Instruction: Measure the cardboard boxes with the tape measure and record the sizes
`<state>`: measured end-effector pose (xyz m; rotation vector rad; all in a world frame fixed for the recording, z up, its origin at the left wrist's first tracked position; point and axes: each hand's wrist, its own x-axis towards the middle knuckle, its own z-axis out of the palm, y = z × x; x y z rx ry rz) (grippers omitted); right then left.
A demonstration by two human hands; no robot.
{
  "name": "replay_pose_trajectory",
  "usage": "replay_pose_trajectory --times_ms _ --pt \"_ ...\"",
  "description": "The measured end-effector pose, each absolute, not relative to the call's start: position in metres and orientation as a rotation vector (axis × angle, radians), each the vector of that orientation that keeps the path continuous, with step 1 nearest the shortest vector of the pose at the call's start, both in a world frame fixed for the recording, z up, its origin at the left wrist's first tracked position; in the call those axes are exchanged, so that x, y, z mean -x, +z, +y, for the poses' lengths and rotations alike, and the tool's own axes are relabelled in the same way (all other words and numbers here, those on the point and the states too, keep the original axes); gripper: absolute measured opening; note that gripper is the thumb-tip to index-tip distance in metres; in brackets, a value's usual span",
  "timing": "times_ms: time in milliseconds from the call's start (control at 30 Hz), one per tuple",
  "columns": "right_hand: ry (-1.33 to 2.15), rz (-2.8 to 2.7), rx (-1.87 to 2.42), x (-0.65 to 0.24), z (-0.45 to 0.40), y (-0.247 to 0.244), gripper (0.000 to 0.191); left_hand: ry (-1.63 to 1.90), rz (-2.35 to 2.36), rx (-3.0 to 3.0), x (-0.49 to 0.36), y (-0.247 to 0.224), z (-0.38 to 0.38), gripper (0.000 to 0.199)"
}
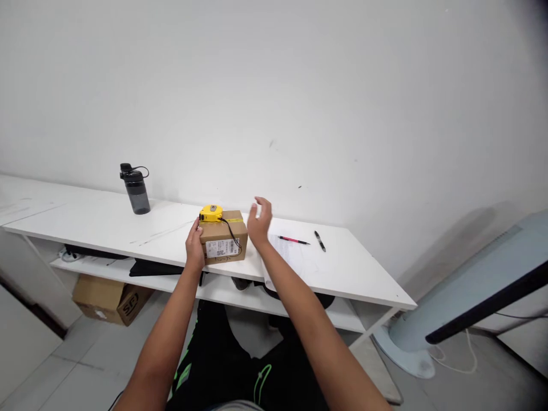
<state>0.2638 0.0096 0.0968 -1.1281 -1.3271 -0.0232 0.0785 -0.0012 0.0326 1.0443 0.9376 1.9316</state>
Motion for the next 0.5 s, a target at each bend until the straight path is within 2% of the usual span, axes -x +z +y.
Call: replay_pose_trajectory --times_ms 100,233,300,400,433,500 --pt "-0.092 -1.492 1.373 -0.337 0.006 0.071 0.047 1.921 0.927 -1.015 -0.082 0.037 -0.002 0.053" --pt "-0.022 -1.664 1.902 -0.419 -0.002 0.027 0.059 1.924 1.000 -1.023 -0.084 0.043 -0.002 0.057" --pt "-0.022 -1.658 2.095 -0.441 -0.005 0.007 0.060 1.977 1.129 -1.102 -0.082 0.044 -0.013 0.066" --pt "-0.059 -1.691 2.198 -0.451 -0.005 -0.013 0.050 2.227 1.241 -1.421 -0.084 0.045 -0.042 0.087" --pt "-0.074 -1.700 2.194 -0.451 -0.004 -0.016 0.047 2.261 1.180 -1.597 -0.089 0.045 -0.053 0.087" --pt "-0.132 -1.695 2.185 -0.449 -0.002 -0.018 0.044 2.046 0.920 -2.034 -0.109 0.049 -0.069 0.065"
